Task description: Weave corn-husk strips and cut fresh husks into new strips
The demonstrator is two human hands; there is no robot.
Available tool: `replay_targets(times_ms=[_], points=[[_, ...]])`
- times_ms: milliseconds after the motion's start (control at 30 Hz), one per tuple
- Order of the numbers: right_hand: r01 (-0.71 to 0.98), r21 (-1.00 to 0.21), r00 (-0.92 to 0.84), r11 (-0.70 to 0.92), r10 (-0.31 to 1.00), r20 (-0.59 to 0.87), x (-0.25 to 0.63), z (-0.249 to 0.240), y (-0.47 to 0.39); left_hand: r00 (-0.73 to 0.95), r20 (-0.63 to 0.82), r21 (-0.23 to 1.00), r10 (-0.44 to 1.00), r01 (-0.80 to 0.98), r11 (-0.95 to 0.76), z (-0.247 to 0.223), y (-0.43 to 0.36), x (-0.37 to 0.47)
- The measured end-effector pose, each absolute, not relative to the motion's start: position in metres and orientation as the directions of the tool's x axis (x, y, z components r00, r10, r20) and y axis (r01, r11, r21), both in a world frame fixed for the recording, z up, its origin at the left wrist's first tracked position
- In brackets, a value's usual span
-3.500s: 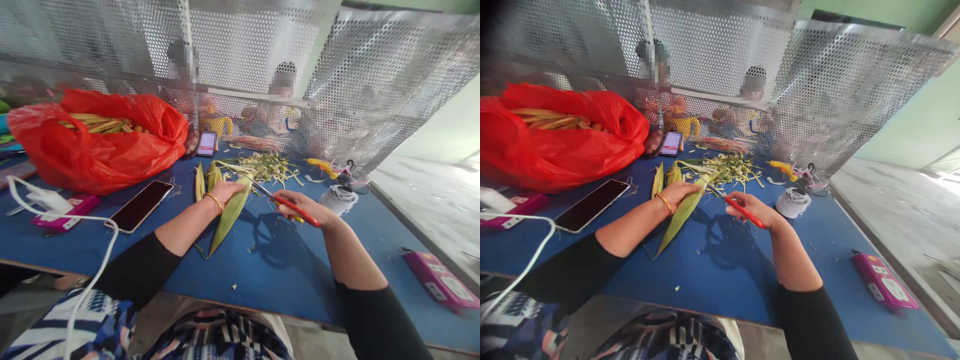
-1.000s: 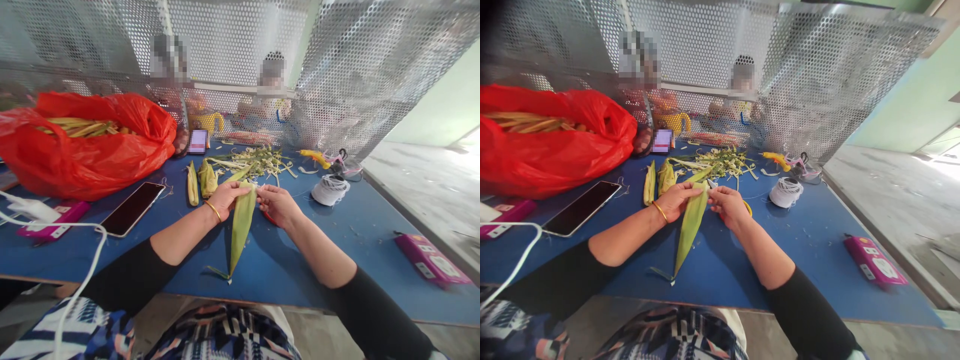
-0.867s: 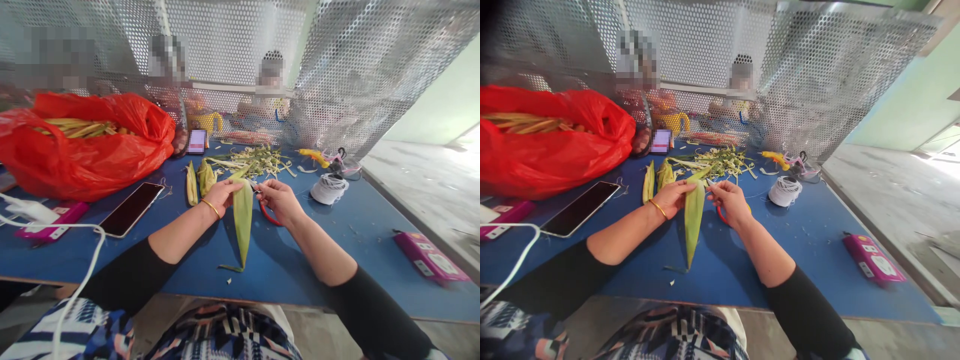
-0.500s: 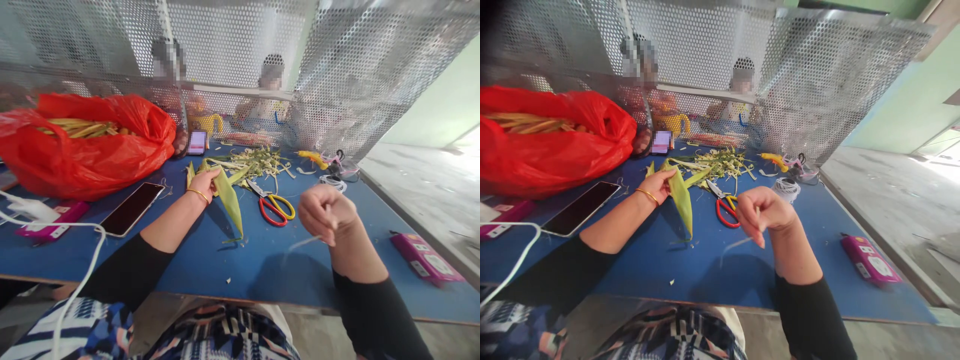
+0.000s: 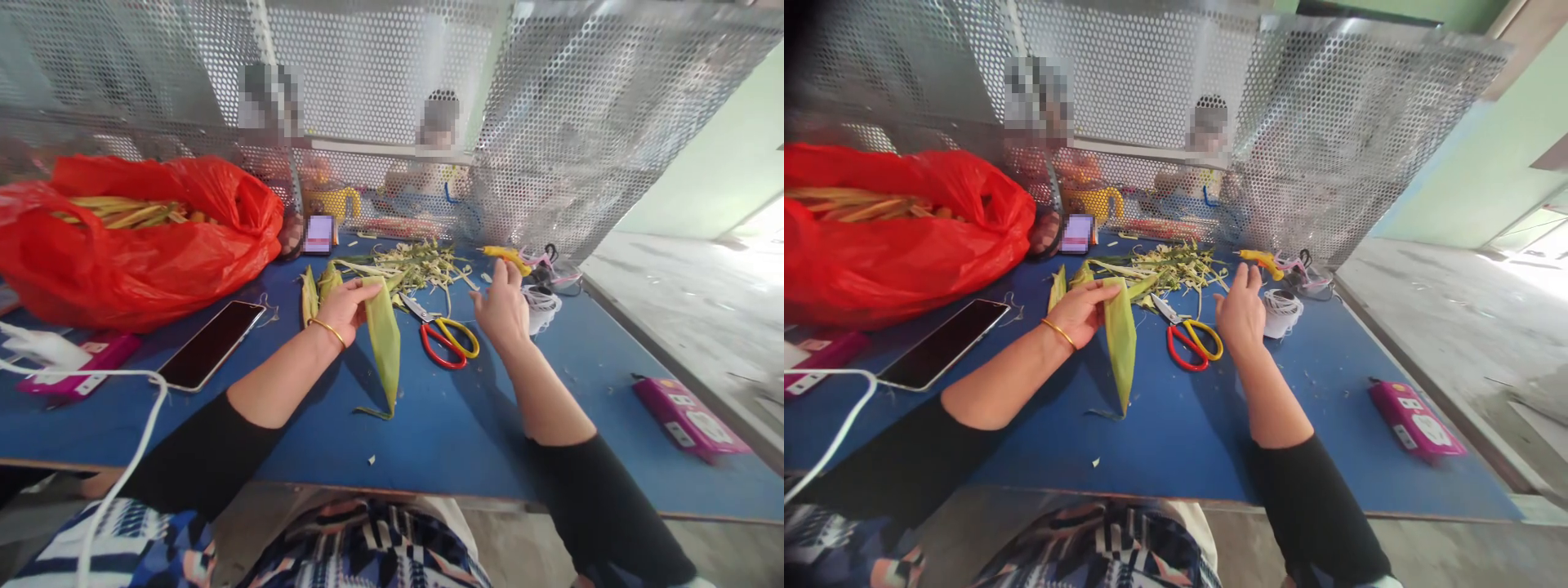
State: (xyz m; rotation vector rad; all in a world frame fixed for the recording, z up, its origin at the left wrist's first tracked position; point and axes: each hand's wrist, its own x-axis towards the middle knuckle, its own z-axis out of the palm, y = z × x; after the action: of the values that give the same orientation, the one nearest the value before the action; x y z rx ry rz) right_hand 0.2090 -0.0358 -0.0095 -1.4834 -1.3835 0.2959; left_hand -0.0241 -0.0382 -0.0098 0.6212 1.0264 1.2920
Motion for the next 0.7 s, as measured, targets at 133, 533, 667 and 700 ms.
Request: replay_targets(times_ms=[133,533,667,700], points=[[0.481,-0.831,0.039,0.279,0.94,0.338,0.177,-0.011,-0.055,-0.019,-0.133,0.881,0.991,-0.461,0.109,-0.012,-0.046,-0.018],[-0.1,-0.978,-0.22,-0.183,0.963,-0.158,0.144,-0.02,-0.072,0.124,-0.093,0.902,0.988,-0.41,0.136,-0.008,-0.042,-0.026],[-0.136,-0.974,-0.213,-0.184,0.965,-0.153,0.149,-0.023,-0.065,0.123,-0.075,0.926,0.99,-0.359,0.114,-0.01,-0.041,-0.025],[-0.149,-0.966,-0.229,-0.212,0.958,-0.175,0.149,-0.025,-0.064,0.112,-0.075,0.934,0.991,-0.34,0.109,-0.011,-0.042,-0.025]])
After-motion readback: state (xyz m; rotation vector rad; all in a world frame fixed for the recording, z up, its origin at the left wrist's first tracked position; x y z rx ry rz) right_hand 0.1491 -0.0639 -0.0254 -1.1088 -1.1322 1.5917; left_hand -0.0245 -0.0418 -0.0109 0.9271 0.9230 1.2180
